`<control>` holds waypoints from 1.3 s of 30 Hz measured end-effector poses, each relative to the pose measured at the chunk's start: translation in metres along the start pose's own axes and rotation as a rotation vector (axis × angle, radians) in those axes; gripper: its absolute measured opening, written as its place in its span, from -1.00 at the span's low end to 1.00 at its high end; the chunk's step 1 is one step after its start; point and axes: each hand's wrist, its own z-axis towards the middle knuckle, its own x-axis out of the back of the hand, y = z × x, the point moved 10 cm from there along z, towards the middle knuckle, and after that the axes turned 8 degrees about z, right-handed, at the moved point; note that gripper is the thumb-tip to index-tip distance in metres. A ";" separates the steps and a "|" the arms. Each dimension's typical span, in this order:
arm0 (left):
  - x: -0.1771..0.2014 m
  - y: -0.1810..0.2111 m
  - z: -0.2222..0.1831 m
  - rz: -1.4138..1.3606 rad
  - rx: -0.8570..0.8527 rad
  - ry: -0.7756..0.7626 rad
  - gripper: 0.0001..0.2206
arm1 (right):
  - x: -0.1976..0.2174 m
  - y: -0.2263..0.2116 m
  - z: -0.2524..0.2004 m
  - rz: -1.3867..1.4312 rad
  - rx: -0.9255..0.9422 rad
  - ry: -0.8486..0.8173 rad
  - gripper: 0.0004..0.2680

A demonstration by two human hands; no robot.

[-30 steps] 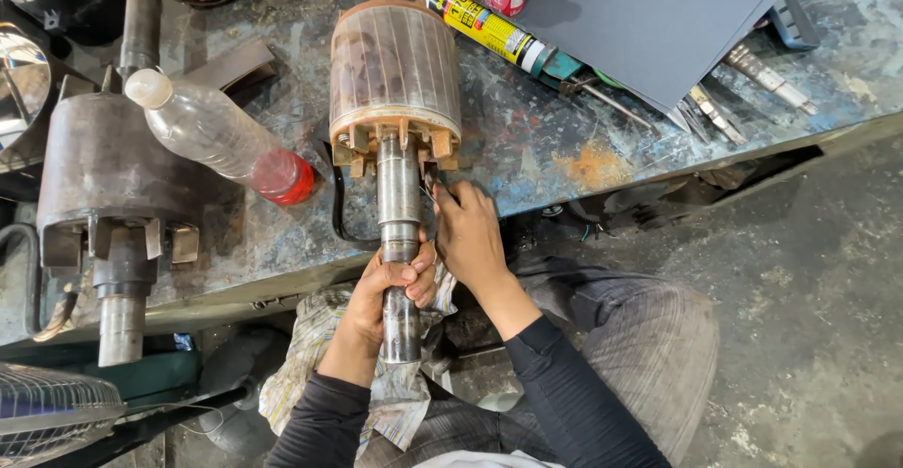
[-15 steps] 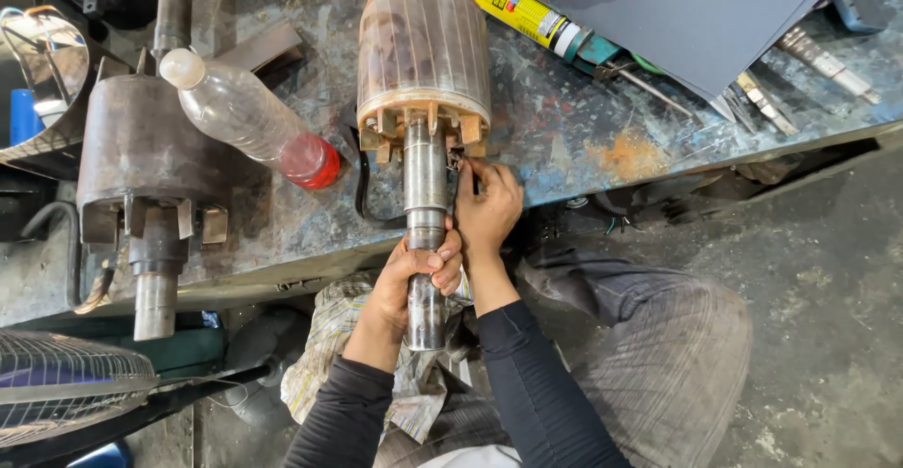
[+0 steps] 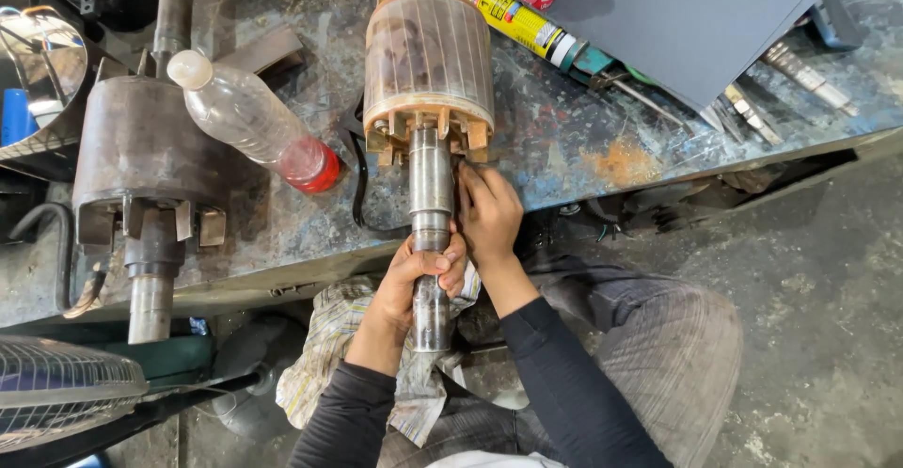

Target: Cleaning a motor shaft and rotor by wiping it with a cloth and applying liquid from a bottle.

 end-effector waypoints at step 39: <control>-0.009 0.004 0.000 -0.006 0.022 0.002 -0.56 | -0.011 0.045 -0.018 -0.255 -0.356 0.026 -0.93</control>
